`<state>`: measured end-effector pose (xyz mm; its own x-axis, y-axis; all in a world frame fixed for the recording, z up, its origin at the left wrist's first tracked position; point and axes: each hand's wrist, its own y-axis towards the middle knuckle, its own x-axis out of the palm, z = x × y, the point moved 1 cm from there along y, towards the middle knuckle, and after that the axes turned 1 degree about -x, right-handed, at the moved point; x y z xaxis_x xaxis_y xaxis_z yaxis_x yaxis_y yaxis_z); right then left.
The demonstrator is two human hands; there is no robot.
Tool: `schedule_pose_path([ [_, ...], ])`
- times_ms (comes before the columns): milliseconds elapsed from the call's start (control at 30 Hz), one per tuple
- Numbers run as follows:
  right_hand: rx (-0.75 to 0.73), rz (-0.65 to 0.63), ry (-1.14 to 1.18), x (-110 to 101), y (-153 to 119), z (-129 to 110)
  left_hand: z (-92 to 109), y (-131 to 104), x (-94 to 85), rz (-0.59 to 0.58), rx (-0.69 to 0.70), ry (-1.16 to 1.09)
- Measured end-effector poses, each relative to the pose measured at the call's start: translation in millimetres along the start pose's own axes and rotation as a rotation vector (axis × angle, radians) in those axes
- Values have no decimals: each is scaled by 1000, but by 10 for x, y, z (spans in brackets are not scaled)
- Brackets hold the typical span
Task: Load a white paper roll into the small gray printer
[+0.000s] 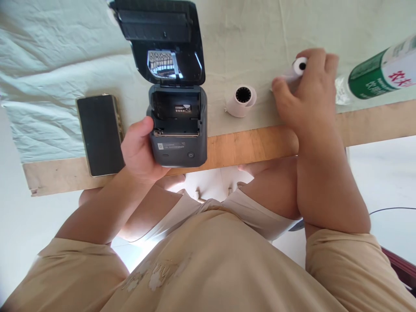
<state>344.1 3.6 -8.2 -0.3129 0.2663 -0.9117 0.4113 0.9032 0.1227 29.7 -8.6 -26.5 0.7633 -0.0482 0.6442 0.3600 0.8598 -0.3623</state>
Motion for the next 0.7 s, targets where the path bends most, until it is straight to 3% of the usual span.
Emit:
schedule_pose_path([
  [133,34,-44,3,46,-9,-74,14,1,27,18,-5,33],
  [333,-75,7,114,-14,-97,-174,15,-16,69,69,25,68],
  [433,-77,55,513,-40,-126,-249,18,-27,81,57,7,60],
  [500,94,41,875,-48,-97,-291,22,-33,88,70,-3,64],
  [567,313,-60,1141,-46,-51,-322,22,-37,93,90,-1,66],
  [633,412,-162,1281,-44,-21,-333,20,-39,98,82,9,45],
  [700,363,-148,1324,-41,-25,-311,16,-41,101,63,8,24],
])
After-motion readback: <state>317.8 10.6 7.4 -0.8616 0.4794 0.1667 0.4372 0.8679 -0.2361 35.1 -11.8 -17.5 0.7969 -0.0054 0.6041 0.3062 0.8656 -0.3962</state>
